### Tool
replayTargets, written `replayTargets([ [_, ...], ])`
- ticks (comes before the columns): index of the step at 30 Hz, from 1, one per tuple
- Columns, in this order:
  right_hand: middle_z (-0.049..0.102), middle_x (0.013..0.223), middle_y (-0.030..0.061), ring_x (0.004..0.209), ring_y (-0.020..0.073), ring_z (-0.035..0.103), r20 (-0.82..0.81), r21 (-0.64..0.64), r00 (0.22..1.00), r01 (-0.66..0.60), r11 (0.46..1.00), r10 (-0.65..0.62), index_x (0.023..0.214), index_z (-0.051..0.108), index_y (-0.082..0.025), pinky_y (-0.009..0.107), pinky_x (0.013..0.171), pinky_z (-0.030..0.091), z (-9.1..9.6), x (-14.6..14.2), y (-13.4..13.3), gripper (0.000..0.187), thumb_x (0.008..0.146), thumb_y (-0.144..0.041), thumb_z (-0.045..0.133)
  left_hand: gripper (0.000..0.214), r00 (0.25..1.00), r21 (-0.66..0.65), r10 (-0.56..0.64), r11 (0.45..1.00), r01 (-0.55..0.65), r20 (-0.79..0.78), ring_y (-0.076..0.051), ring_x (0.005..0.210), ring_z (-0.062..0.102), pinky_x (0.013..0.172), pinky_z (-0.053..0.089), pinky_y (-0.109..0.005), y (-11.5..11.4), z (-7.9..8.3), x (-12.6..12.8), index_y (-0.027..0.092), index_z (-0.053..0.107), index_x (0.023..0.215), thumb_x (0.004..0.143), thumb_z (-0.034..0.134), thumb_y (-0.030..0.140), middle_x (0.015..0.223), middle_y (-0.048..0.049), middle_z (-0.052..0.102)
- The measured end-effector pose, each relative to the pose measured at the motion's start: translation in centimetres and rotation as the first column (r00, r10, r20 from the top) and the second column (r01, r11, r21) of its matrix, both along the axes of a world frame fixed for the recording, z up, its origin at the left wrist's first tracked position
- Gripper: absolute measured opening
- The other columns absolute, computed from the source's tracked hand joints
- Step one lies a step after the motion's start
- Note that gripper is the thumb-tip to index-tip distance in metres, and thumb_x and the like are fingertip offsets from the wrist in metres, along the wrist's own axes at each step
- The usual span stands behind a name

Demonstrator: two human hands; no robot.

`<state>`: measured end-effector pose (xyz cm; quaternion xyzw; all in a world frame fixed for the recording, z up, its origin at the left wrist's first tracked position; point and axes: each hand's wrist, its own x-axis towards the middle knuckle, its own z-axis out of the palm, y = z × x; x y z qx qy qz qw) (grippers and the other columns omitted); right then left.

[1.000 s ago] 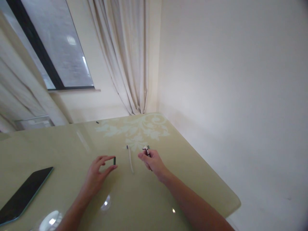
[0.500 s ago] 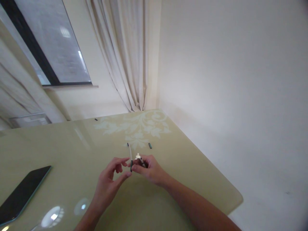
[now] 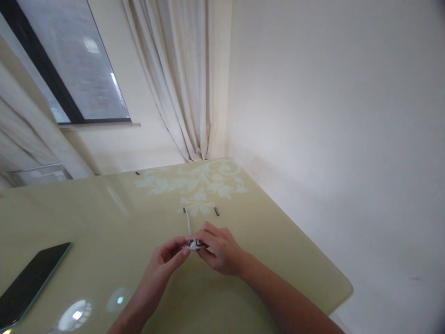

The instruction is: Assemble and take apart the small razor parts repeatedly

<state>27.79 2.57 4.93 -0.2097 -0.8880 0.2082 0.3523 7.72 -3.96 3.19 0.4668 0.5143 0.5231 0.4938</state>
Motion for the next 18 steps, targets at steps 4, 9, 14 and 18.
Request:
replayTargets([
  [4,0.062,0.092,0.0017,0.076,0.015,0.056,-0.12,-0.246,0.993,-0.029,0.969,-0.001,0.116,0.059,-0.019,0.025,0.071,0.043,0.4,0.0,0.1,0.017,0.101,-0.027,0.055,0.042,0.999,0.006,0.033,0.999,-0.033,0.018,-0.021,0.089,0.067,0.079,0.052,-0.026,-0.1,-0.5,-0.6,0.026,0.08,0.117,0.081,0.081,0.049,0.09,-0.0038,0.077],
  [9,0.057,0.082,0.0,0.074,0.0142,0.051,-0.162,-0.279,0.987,-0.071,0.958,0.026,0.1,0.065,-0.018,0.025,0.07,0.039,0.6,-0.1,0.3,0.019,0.105,-0.031,0.052,0.041,0.998,0.045,0.062,0.997,-0.062,-0.017,-0.02,0.086,0.063,0.073,0.049,-0.024,0.0,-0.6,-1.1,0.024,0.08,0.115,0.08,0.083,0.046,0.079,-0.0017,0.068],
  [14,0.056,0.08,0.0,0.074,0.0139,0.052,-0.119,-0.262,0.99,-0.1,0.96,0.071,0.095,0.067,-0.017,0.025,0.07,0.038,0.8,-0.1,0.3,0.021,0.106,-0.028,0.052,0.037,0.999,0.096,0.036,0.995,-0.032,-0.038,-0.019,0.088,0.062,0.073,0.048,-0.024,0.2,-0.5,-1.1,0.025,0.08,0.115,0.081,0.084,0.041,0.09,-0.0032,0.068],
  [18,0.055,0.079,0.0,0.073,0.0139,0.052,-0.1,-0.249,0.991,-0.107,0.963,0.085,0.096,0.068,-0.017,0.025,0.068,0.038,0.8,0.0,0.3,0.022,0.106,-0.028,0.052,0.037,0.999,0.13,0.016,0.991,-0.01,-0.048,-0.019,0.086,0.061,0.073,0.048,-0.026,0.2,0.0,-0.9,0.025,0.081,0.113,0.079,0.085,0.039,0.095,-0.0047,0.069],
])
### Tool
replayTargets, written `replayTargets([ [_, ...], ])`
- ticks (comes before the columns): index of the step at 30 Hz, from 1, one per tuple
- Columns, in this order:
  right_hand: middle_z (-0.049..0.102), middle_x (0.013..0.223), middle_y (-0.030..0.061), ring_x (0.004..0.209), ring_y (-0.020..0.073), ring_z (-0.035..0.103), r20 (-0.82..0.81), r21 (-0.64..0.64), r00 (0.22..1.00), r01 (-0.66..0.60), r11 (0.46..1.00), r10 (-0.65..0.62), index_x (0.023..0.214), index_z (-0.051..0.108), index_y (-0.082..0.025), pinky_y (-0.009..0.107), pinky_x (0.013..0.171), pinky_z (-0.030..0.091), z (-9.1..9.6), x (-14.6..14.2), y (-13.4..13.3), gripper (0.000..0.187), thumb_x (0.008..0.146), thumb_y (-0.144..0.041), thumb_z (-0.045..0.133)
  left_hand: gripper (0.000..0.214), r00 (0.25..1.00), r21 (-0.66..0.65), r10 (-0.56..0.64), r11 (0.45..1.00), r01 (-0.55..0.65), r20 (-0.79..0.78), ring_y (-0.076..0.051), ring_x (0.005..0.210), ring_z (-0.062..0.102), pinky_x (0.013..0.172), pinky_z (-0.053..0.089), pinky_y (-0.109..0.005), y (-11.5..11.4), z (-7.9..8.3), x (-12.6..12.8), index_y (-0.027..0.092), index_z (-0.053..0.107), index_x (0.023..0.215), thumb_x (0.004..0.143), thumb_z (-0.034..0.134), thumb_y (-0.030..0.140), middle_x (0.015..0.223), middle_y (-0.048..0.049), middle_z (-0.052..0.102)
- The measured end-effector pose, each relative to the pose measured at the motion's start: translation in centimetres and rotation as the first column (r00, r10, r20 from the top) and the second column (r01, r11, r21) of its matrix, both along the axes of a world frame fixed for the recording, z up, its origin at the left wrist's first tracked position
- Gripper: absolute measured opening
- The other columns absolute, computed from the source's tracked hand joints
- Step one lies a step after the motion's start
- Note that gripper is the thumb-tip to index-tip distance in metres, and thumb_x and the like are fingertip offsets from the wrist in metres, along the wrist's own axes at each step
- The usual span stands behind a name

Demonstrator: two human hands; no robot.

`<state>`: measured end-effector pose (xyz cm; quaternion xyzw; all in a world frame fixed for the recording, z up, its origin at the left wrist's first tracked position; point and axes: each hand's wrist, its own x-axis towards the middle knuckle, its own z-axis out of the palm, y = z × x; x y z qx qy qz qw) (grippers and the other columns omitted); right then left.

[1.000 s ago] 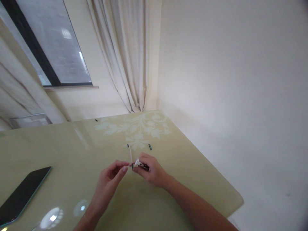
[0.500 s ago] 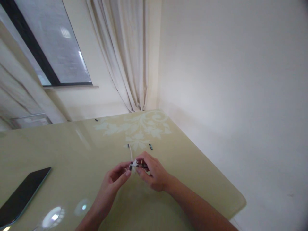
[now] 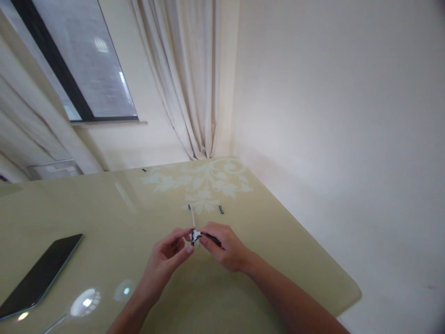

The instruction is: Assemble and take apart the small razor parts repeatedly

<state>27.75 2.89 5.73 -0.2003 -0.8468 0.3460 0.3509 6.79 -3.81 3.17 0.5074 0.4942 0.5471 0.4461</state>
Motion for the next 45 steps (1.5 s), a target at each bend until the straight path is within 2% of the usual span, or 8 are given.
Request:
replayTargets([
  [6,0.056,0.079,0.0007,0.073,0.0145,0.052,0.024,0.016,0.999,-0.022,1.0,0.022,0.096,0.067,-0.017,0.025,0.068,0.039,0.02,0.05,-0.15,0.023,0.106,-0.03,0.051,0.036,1.0,0.03,0.019,0.999,-0.019,0.007,-0.019,0.083,0.06,0.071,0.048,-0.027,-0.09,0.34,0.17,0.024,0.083,0.109,0.076,0.087,0.038,0.094,-0.0063,0.07],
  [11,0.055,0.078,0.0006,0.072,0.0146,0.051,0.019,0.015,0.999,-0.03,0.999,0.03,0.097,0.068,-0.017,0.025,0.066,0.039,-0.06,0.03,-0.18,0.024,0.106,-0.031,0.051,0.031,0.999,0.099,0.047,0.994,-0.046,-0.001,-0.019,0.082,0.059,0.071,0.046,-0.027,-0.04,-0.05,0.3,0.023,0.085,0.102,0.076,0.086,0.039,0.087,-0.0051,0.067],
  [15,0.053,0.077,-0.0003,0.07,0.0137,0.05,-0.006,0.003,0.999,-0.036,0.999,0.036,0.096,0.067,-0.017,0.025,0.066,0.038,-0.24,-0.09,-0.15,0.023,0.106,-0.031,0.051,0.028,0.998,0.123,0.058,0.991,-0.058,0.002,-0.019,0.082,0.059,0.071,0.046,-0.027,-0.12,-0.37,0.42,0.023,0.085,0.101,0.077,0.086,0.038,0.089,-0.0058,0.067],
  [20,0.052,0.076,-0.0003,0.07,0.0136,0.049,-0.016,-0.007,0.999,-0.032,0.999,0.032,0.092,0.065,-0.017,0.025,0.065,0.037,-0.5,-0.24,-0.17,0.026,0.106,-0.033,0.051,0.031,0.996,0.163,0.09,0.982,-0.091,0.014,-0.014,0.072,0.053,0.066,0.043,-0.025,-0.11,-0.49,0.55,0.027,0.084,0.107,0.076,0.087,0.034,0.087,-0.0023,0.063],
  [29,0.052,0.075,-0.0008,0.069,0.0136,0.048,-0.017,-0.03,1.0,-0.002,1.0,0.002,0.085,0.061,-0.018,0.025,0.066,0.037,-0.53,-0.35,-0.17,0.03,0.107,-0.034,0.049,0.038,0.998,0.123,0.055,0.991,-0.059,0.035,-0.014,0.071,0.051,0.067,0.043,-0.025,0.01,0.34,0.76,0.026,0.084,0.109,0.072,0.09,0.032,0.09,-0.003,0.064],
  [35,0.054,0.076,0.0002,0.071,0.0145,0.05,-0.016,-0.029,1.0,0.023,0.999,-0.023,0.091,0.066,-0.017,0.026,0.068,0.038,-0.35,-0.27,-0.39,0.028,0.107,-0.034,0.049,0.035,0.991,0.093,0.09,0.991,-0.099,0.096,-0.016,0.078,0.055,0.067,0.043,-0.025,-0.1,0.01,0.58,0.025,0.084,0.105,0.072,0.09,0.034,0.093,-0.0044,0.065],
  [45,0.057,0.078,0.0015,0.071,0.0154,0.051,-0.019,-0.007,1.0,-0.019,1.0,0.019,0.103,0.07,-0.018,0.026,0.067,0.04,-0.53,-0.35,-0.67,0.024,0.106,-0.032,0.051,0.034,0.993,0.099,0.101,0.989,-0.106,0.058,-0.014,0.073,0.053,0.065,0.043,-0.024,-0.16,-0.03,0.76,0.025,0.084,0.104,0.071,0.09,0.032,0.089,-0.0022,0.062],
])
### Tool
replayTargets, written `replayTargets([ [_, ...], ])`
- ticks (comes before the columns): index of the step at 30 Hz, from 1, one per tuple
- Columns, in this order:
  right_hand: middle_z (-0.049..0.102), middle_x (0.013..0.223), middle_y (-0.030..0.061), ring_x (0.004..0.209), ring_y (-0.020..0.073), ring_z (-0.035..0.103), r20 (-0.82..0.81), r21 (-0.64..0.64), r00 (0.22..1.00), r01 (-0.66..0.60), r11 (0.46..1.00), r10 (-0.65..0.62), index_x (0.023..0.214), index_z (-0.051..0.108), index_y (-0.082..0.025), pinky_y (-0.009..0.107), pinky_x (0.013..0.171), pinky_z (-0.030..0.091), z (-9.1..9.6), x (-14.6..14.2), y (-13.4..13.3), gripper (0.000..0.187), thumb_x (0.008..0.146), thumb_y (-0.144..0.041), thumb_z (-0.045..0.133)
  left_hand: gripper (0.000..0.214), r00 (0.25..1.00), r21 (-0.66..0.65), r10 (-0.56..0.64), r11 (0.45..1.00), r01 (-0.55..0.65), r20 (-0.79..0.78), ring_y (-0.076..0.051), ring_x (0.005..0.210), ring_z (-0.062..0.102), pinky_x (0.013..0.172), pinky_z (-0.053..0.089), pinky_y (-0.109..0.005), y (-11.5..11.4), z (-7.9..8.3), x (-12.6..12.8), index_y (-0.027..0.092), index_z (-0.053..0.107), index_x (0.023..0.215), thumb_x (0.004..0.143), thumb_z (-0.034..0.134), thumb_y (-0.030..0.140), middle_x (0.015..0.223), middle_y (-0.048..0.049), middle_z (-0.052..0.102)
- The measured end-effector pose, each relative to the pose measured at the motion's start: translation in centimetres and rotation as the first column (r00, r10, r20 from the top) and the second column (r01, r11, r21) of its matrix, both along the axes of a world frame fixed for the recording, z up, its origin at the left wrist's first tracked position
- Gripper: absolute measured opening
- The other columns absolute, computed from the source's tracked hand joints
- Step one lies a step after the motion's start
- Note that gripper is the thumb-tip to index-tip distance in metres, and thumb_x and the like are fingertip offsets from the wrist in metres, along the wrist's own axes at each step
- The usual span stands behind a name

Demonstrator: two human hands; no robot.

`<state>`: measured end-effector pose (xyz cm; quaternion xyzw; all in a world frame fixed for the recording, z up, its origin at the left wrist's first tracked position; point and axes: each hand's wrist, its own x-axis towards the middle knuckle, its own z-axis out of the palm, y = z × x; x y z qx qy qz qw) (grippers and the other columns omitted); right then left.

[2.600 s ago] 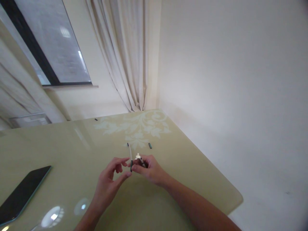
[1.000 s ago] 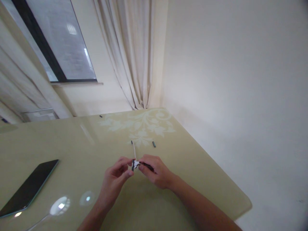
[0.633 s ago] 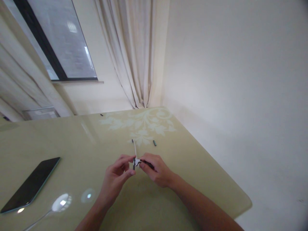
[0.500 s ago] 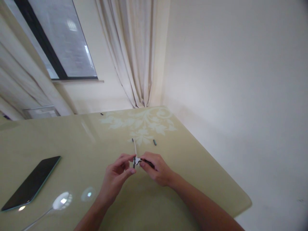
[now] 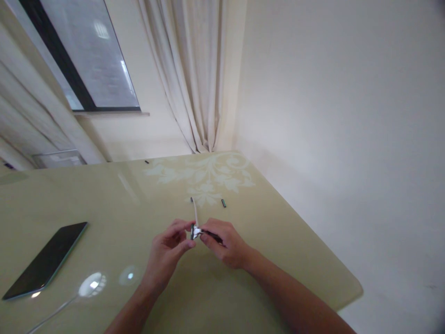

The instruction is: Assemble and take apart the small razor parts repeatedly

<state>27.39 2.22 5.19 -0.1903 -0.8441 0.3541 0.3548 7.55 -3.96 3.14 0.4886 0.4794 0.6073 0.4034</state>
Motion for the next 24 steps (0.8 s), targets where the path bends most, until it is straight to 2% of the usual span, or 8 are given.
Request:
replayTargets([
  [5,0.059,0.08,0.0026,0.073,0.0158,0.053,0.008,-0.001,1.0,-0.019,1.0,0.019,0.102,0.071,-0.017,0.027,0.068,0.042,0.2,0.07,-0.01,0.025,0.107,-0.032,0.051,0.036,1.0,0.002,0.026,1.0,-0.026,-0.014,-0.015,0.073,0.053,0.065,0.044,-0.025,-0.08,0.01,0.11,0.024,0.085,0.102,0.068,0.093,0.032,0.087,-0.0027,0.062],
  [12,0.059,0.078,0.0016,0.071,0.0151,0.052,-0.023,-0.06,0.999,-0.034,0.998,0.032,0.096,0.071,-0.017,0.026,0.069,0.041,-0.13,-0.16,0.11,0.026,0.106,-0.034,0.054,0.036,1.0,-0.027,0.016,1.0,-0.015,0.015,-0.017,0.08,0.057,0.068,0.045,-0.026,-0.22,0.02,0.34,0.025,0.086,0.104,0.069,0.091,0.033,0.09,-0.0039,0.064],
  [18,0.063,0.082,0.0033,0.074,0.016,0.055,-0.032,-0.011,0.999,-0.028,1.0,0.028,0.104,0.073,-0.018,0.027,0.071,0.043,-0.05,-0.21,-0.1,0.023,0.107,-0.03,0.053,0.037,0.999,-0.026,-0.018,0.999,0.019,0.046,-0.017,0.078,0.056,0.068,0.045,-0.027,-0.16,0.12,0.19,0.026,0.086,0.102,0.067,0.093,0.031,0.087,-0.0034,0.064],
  [24,0.061,0.077,0.0015,0.068,0.0144,0.052,-0.102,-0.088,0.994,-0.051,0.995,0.042,0.099,0.075,-0.017,0.026,0.067,0.041,0.34,-0.34,-0.19,0.025,0.104,-0.035,0.058,0.035,0.998,0.028,-0.064,0.998,0.064,0.028,-0.015,0.078,0.055,0.069,0.044,-0.026,-0.09,0.21,-0.34,0.025,0.085,0.103,0.069,0.093,0.028,0.086,-0.0025,0.062],
])
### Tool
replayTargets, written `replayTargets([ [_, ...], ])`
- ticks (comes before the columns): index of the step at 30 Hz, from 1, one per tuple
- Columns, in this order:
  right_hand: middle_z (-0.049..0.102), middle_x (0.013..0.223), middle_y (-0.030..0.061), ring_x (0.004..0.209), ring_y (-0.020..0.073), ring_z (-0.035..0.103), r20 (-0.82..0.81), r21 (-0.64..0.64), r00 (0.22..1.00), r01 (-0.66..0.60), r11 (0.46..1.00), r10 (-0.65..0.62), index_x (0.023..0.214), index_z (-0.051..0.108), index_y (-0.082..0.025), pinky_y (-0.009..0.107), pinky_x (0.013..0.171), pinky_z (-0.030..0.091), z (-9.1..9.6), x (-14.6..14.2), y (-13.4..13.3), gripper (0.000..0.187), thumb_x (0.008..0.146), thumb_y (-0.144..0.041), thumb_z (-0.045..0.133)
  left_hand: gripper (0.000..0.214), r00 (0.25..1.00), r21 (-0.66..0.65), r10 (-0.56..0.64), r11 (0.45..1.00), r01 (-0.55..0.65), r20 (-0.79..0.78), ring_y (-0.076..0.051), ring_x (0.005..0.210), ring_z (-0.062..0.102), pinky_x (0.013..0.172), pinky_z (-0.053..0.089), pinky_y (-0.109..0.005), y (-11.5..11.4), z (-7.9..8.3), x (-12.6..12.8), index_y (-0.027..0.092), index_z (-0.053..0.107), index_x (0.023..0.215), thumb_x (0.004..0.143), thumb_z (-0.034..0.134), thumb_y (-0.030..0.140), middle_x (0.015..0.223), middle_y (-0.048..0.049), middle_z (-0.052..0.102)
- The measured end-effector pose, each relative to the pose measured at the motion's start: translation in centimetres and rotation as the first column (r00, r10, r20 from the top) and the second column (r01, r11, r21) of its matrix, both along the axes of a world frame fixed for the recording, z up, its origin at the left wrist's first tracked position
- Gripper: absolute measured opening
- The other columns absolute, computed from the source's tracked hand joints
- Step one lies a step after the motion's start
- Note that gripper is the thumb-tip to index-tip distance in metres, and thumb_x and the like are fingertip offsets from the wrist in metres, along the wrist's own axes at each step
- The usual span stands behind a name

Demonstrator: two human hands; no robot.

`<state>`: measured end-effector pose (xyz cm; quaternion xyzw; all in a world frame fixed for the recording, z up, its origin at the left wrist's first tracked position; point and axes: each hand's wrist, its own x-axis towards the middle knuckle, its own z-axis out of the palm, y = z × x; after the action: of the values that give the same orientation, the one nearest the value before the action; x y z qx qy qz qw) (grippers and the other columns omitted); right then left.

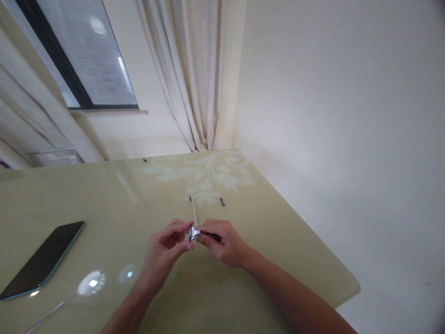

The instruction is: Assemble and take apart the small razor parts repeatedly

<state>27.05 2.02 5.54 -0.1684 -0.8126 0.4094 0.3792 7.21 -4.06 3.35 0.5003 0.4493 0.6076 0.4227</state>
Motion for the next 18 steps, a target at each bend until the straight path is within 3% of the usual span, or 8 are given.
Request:
replayTargets([
  [8,0.053,0.073,-0.0012,0.066,0.0125,0.048,0.044,-0.027,0.997,0.063,0.998,-0.061,0.09,0.072,-0.016,0.025,0.064,0.035,-0.1,0.17,0.42,0.025,0.103,-0.032,0.059,0.034,0.996,-0.006,-0.004,1.0,0.003,-0.086,-0.011,0.071,0.052,0.067,0.044,-0.023,0.06,0.32,0.27,0.026,0.08,0.111,0.078,0.086,0.031,0.087,0.0002,0.06],
  [18,0.06,0.077,0.0011,0.07,0.014,0.054,0.064,0.034,0.997,0.043,0.999,-0.045,0.104,0.077,-0.017,0.026,0.069,0.04,0.07,0.55,0.59,0.021,0.103,-0.029,0.06,0.037,0.992,0.007,-0.007,1.0,0.008,-0.128,-0.012,0.071,0.053,0.067,0.047,-0.023,0.06,0.25,0.21,0.025,0.08,0.115,0.08,0.085,0.034,0.09,-0.0011,0.06],
])
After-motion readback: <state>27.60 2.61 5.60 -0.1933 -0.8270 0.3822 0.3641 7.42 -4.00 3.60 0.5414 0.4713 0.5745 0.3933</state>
